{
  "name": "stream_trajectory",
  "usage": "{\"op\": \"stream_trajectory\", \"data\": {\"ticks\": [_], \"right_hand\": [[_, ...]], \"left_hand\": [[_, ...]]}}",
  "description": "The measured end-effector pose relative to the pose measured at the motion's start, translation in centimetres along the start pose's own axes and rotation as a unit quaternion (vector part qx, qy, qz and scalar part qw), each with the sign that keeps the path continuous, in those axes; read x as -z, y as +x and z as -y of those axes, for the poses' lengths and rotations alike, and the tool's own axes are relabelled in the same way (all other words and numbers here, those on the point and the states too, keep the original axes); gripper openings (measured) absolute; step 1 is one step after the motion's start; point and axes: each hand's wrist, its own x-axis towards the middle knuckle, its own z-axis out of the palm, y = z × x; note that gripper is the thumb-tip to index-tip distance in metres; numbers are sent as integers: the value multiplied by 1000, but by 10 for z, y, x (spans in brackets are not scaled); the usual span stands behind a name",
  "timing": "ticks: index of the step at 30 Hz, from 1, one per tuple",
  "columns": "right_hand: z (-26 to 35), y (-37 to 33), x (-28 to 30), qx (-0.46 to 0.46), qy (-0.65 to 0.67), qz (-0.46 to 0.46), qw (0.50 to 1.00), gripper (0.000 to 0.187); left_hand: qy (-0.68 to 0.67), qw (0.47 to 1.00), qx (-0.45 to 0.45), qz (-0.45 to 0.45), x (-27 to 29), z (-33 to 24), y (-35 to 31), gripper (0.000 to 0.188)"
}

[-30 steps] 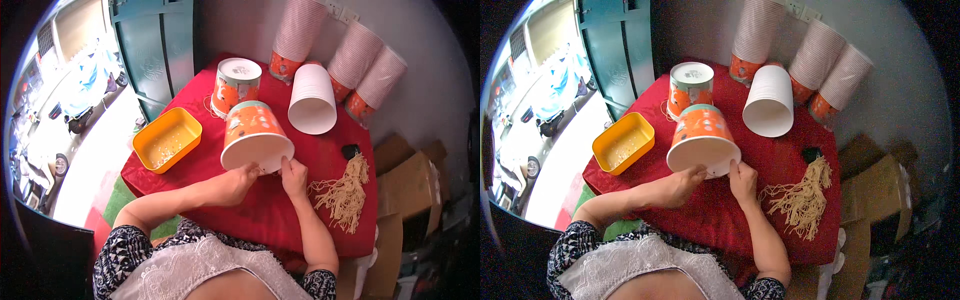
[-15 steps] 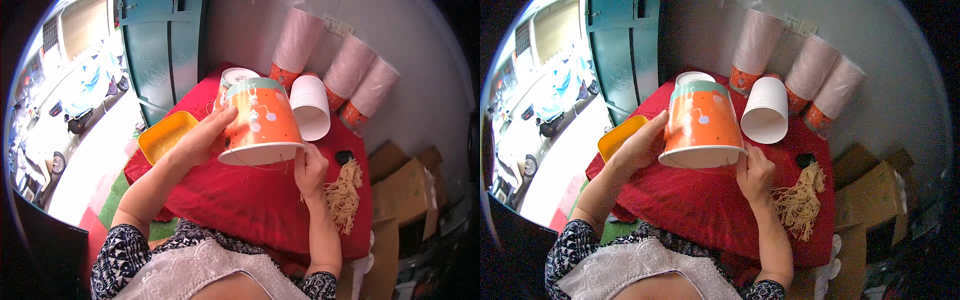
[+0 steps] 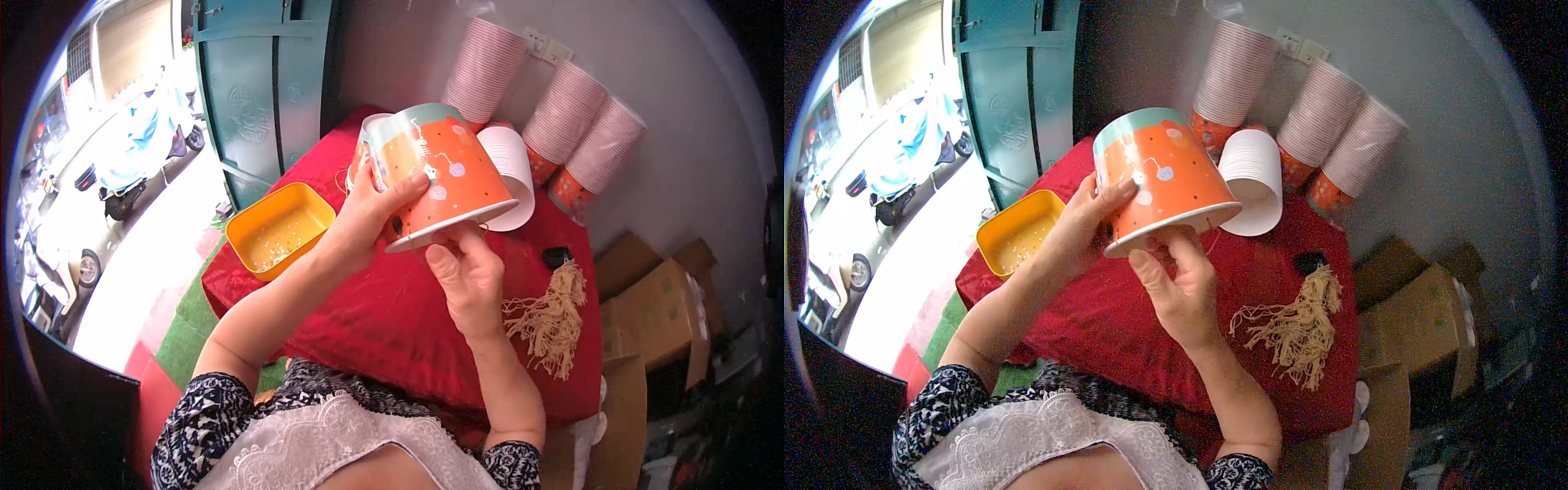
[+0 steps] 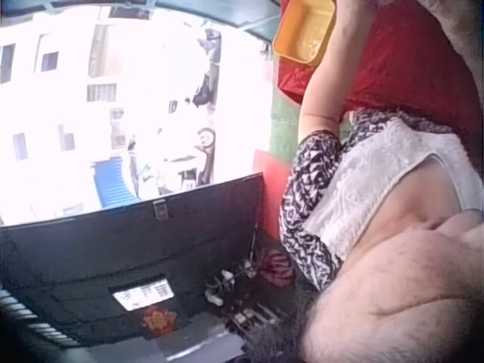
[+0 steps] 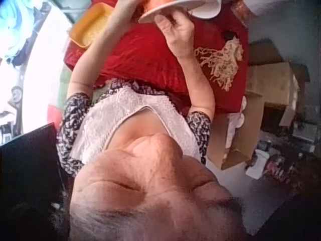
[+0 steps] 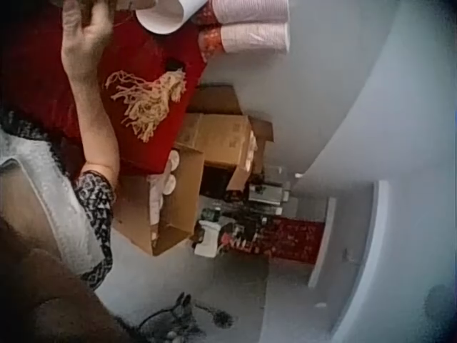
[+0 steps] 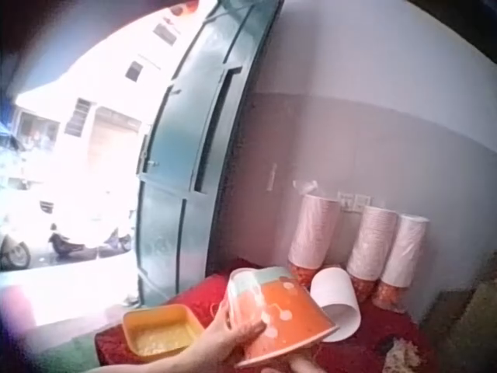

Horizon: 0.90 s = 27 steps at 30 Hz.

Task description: Thread elastic strings through pre-punched holes in paper buckets to create handles.

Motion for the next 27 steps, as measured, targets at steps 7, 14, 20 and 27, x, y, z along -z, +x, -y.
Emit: {"op": "stream_trajectory", "data": {"ticks": [7,14,20,27], "right_hand": [[-6,-3,-17,-45,40,-75,995,15],[-10,2,-25,285,-362,-68,885,17],[-18,-14,2,340,-374,39,862,20],[-62,-24,54,226,-424,-3,877,10]], "left_hand": [[58,993,-68,-77,-9,-2,-9,76],[179,951,-179,-180,0,-7,-13,109],[379,843,-289,-248,50,-40,10,119],[535,723,-336,-277,126,-71,60,127]]}}
